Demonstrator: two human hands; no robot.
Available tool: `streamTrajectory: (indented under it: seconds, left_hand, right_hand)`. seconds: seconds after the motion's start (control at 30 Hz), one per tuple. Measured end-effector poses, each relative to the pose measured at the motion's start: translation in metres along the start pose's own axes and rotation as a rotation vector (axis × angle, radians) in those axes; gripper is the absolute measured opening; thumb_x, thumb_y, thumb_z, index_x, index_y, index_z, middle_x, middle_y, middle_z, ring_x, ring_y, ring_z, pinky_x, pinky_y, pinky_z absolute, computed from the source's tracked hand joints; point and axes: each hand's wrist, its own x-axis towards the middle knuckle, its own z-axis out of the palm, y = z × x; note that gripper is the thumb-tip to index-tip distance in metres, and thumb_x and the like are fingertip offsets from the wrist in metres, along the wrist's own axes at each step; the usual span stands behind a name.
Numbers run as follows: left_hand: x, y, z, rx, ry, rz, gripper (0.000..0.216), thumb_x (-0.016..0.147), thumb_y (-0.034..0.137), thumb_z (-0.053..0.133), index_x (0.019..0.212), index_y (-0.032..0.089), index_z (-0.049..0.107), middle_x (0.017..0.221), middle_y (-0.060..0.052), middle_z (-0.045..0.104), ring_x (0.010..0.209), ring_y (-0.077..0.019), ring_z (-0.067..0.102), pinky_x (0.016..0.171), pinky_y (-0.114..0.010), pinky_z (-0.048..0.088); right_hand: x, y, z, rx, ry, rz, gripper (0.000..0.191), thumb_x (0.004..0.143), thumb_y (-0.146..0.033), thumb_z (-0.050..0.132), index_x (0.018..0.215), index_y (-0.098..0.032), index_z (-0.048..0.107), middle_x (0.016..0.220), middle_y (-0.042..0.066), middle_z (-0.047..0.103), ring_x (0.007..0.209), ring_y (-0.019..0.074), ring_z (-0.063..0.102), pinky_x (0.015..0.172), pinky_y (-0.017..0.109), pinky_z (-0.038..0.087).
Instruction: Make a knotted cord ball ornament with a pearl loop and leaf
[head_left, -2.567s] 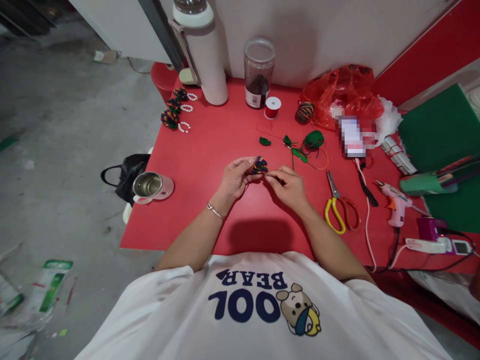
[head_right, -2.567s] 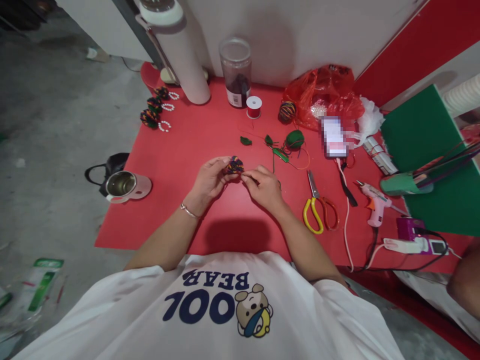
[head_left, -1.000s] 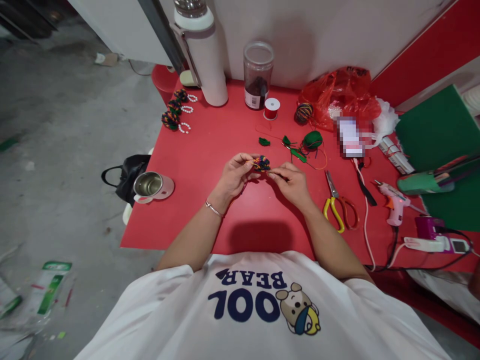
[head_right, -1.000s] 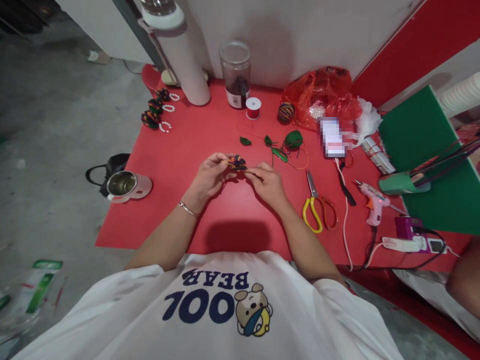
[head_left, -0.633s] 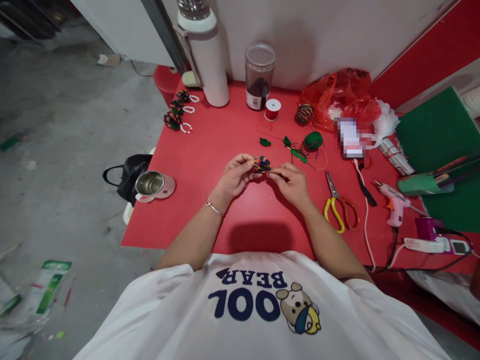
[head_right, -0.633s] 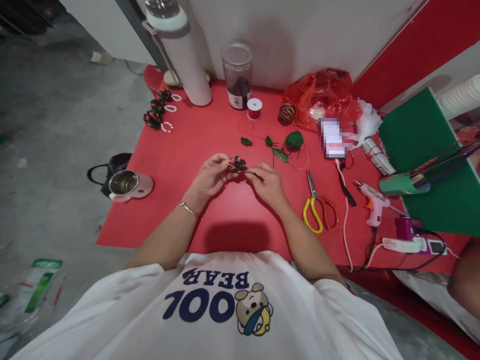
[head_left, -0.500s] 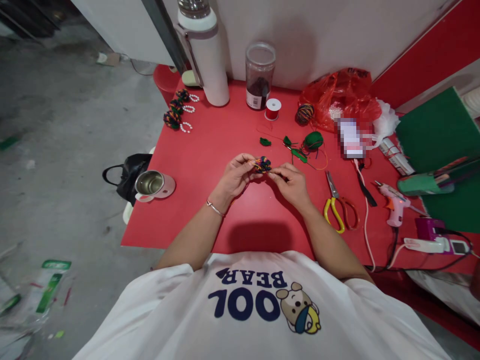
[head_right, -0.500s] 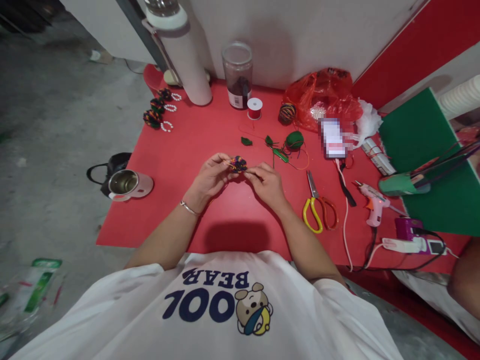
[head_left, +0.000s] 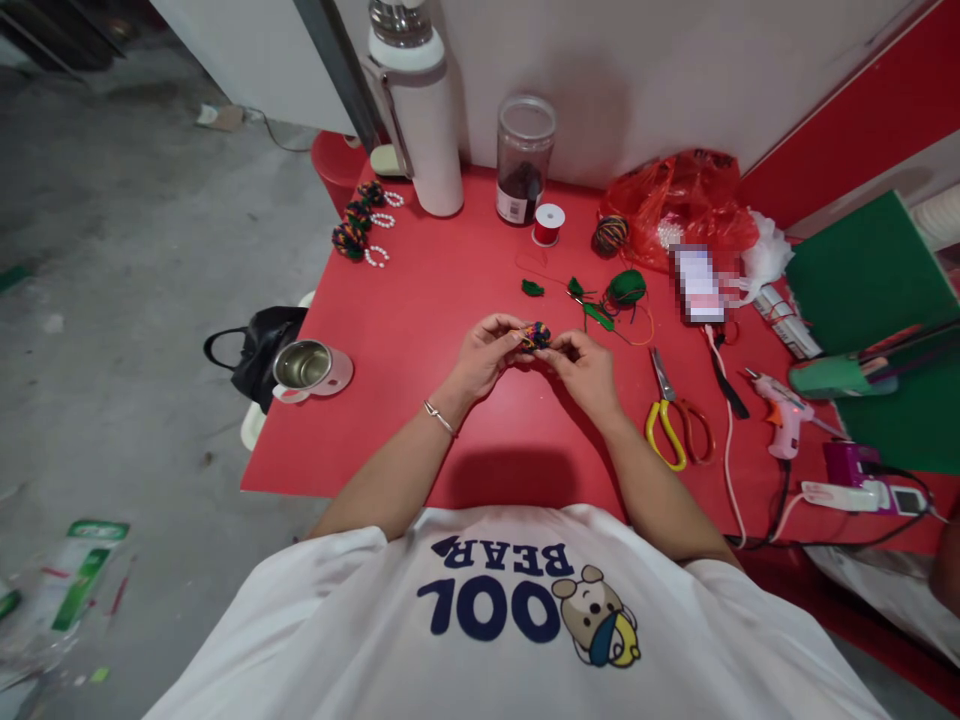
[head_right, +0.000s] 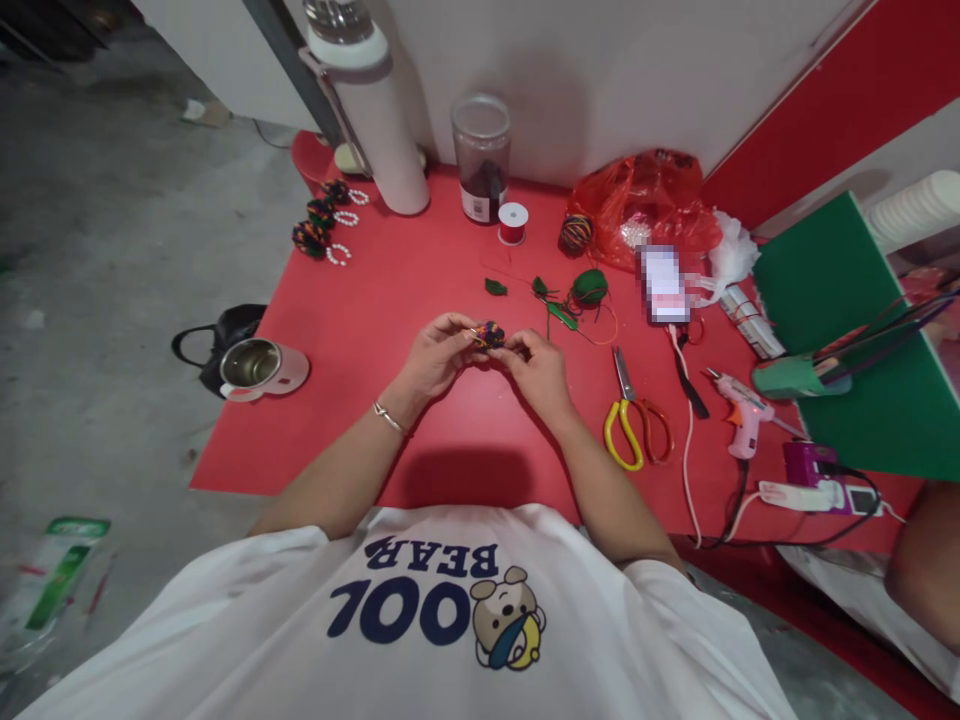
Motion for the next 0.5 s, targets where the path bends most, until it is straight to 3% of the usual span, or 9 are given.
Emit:
streamTrajectory:
  seconds: [0.2,0.3,0.37,0.5]
  left_hand:
    - [-0.003,0.002,0.004,-0.019,0.035,-0.034,0.051,0.066,0.038,0.101,0.094,0.017,0.063,0.094,0.0,0.074,0.075,-0.0145,0.075,0.064,-0.029,0.069]
    - [-0.003,0.004,0.005,-0.033,0.033,-0.061,0.048,0.069,0.036,0.099,0.095,0.017,0.062,0.092,0.0,0.074,0.075,-0.0153,0.075,0.064,-0.031,0.07]
    - [-0.004,0.005,0.004,-0.042,0.018,-0.088,0.047,0.07,0.035,0.098,0.096,0.017,0.064,0.093,-0.001,0.075,0.075,-0.016,0.076,0.064,-0.031,0.07]
    - [-0.004,0.001,0.005,-0.063,-0.024,-0.117,0.052,0.064,0.038,0.102,0.095,0.016,0.067,0.087,-0.001,0.075,0.067,-0.0167,0.076,0.06,-0.031,0.069]
  right_hand:
    - [-0.006,-0.007,-0.002,0.202,-0.153,0.03,0.031,0.082,-0.045,0.077,0.095,-0.026,0.057,0.074,-0.004,0.064,0.062,0.0149,0.064,0.06,0.028,0.052]
    - [-0.009,-0.016,-0.008,0.182,-0.245,-0.026,0.023,0.089,-0.043,0.07,0.098,-0.026,0.057,0.078,-0.002,0.066,0.066,0.0162,0.067,0.061,0.029,0.054]
    - [-0.007,-0.023,-0.012,0.0,-0.179,-0.143,0.016,0.092,-0.04,0.067,0.089,-0.025,0.061,0.076,-0.001,0.065,0.066,0.016,0.063,0.062,0.03,0.051]
    - [0.006,-0.034,-0.017,-0.247,0.004,-0.334,0.024,0.096,-0.041,0.067,0.083,-0.023,0.072,0.075,0.002,0.063,0.067,0.0155,0.055,0.066,0.032,0.045]
